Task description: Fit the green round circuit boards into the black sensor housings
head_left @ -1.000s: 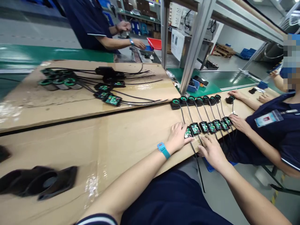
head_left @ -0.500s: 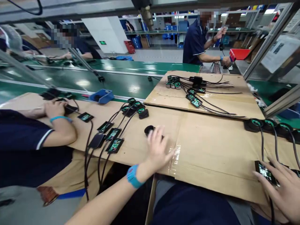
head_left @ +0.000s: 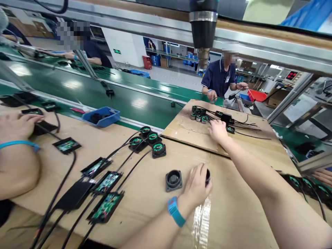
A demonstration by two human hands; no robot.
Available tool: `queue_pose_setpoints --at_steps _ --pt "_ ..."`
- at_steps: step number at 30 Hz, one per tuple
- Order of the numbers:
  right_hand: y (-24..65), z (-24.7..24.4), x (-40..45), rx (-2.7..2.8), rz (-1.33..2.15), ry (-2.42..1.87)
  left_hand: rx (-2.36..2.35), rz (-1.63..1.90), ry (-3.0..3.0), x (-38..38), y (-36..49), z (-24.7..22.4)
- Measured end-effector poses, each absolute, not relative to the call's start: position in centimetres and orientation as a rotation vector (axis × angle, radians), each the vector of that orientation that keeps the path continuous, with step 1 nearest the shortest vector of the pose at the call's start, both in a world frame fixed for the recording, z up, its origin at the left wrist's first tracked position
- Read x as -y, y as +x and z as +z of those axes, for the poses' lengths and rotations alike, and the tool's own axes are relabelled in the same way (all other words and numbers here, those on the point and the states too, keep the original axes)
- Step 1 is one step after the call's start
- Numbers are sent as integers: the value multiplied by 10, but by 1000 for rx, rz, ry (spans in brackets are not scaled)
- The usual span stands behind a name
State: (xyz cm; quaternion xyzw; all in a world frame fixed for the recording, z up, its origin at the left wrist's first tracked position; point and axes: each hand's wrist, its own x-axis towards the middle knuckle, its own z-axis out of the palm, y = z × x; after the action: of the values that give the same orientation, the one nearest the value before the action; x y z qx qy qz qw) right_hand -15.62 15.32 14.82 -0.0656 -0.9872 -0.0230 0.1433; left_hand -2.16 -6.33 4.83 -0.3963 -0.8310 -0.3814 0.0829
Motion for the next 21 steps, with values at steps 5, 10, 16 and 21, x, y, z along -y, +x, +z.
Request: queue_pose_setpoints --at_steps 5,10,16,21 --pt "-243 135 -149 2867 -89 -290 2440 -1440 -1149 72 -31 29" --pt "-259 124 -145 2859 -35 -429 2536 -1610 -1092 69 -36 35" --pt "-239 117 -132 2852 78 -439 2605 -1769 -1022 68 -43 31" --pt "-220 125 -133 2824 225 -422 2560 -1774 -1235 73 -45 36"
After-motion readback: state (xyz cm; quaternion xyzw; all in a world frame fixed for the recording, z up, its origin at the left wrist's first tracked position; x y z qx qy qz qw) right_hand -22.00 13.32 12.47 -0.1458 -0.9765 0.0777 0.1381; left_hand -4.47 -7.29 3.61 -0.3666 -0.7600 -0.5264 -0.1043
